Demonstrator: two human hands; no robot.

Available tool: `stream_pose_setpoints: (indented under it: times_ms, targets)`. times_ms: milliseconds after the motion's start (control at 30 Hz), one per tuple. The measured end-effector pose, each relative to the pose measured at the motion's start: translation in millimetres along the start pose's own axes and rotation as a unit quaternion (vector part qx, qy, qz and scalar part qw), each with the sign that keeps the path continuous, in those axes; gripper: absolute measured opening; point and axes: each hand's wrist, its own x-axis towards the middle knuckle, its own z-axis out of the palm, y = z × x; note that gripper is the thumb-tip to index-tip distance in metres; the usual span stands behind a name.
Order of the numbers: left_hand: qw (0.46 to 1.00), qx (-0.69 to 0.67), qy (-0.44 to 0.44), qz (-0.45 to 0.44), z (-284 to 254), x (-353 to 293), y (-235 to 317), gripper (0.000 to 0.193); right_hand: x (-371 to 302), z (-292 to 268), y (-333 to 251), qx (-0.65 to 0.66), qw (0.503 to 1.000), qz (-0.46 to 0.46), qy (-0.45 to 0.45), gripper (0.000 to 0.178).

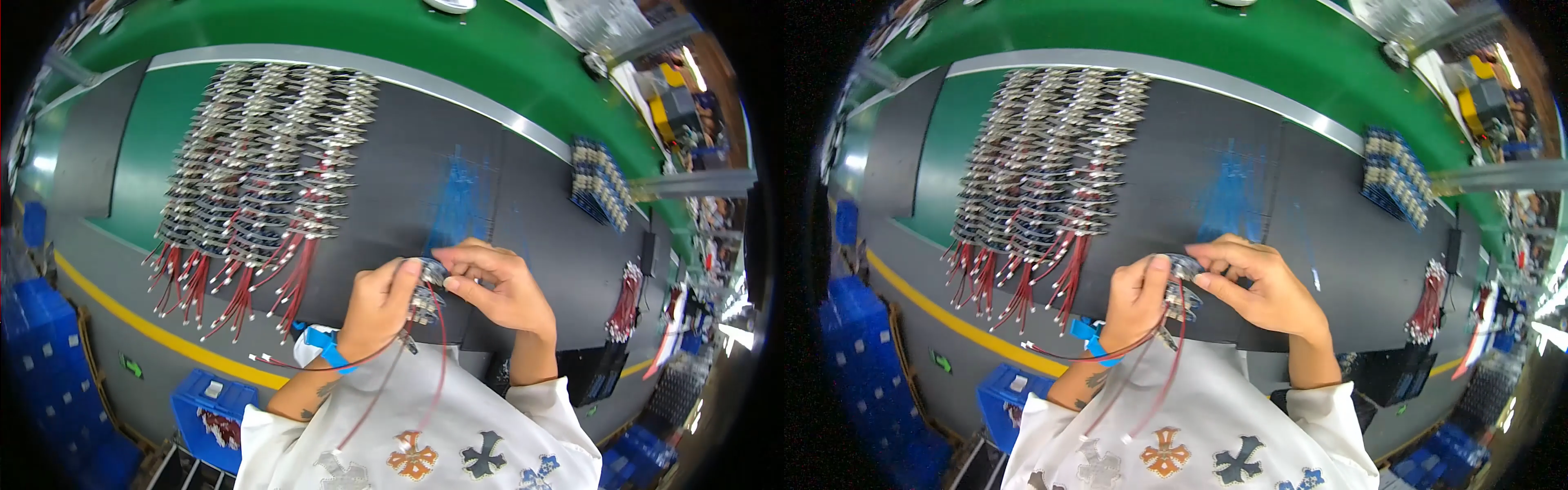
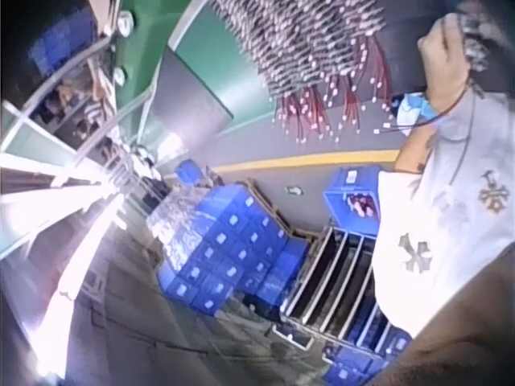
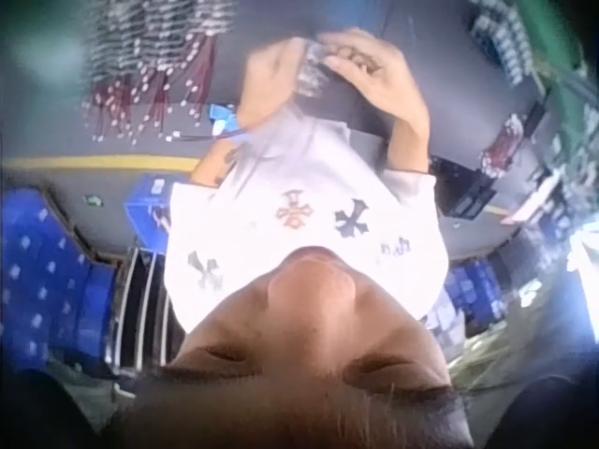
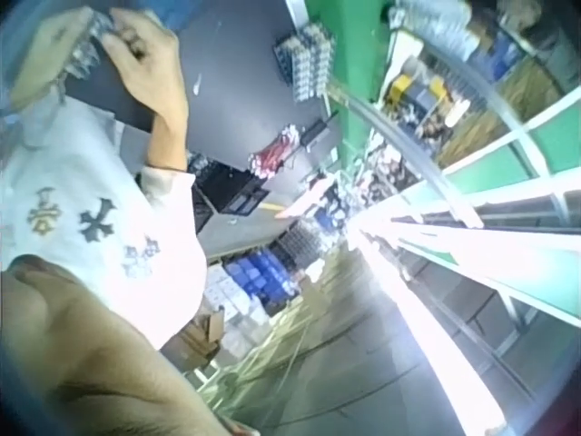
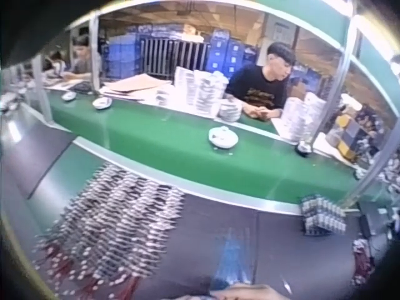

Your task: The person assembles small LED circuit boards by hand, attaching wiring harnesses and LED modules to plastic components.

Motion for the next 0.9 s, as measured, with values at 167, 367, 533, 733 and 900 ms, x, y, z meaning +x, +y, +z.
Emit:
stream_pose_setpoints:
  times_ms: [167,367,533,733,900]
  targets:
    - [0.981,0.161,0.049,0.094,-41,-26,17,0.025,22,21,-4,0.005,0.995,-0.026,-0.093,0.013]
    - [0.857,0.188,0.476,0.058,-128,-87,19,0.041,63,82,0,-0.121,0.976,-0.178,-0.039,0.010]
    - [0.868,0.137,0.474,0.053,-138,-92,20,0.039,74,107,15,-0.299,0.919,-0.255,-0.022,0.019]
    - [0.925,0.249,0.261,0.118,-115,-60,14,0.018,45,117,-19,0.013,0.976,-0.130,-0.174,0.023]
    - [0.954,0.204,0.174,0.131,-120,-57,15,0.010,45,115,0,0.036,0.984,-0.107,-0.141,0.015]
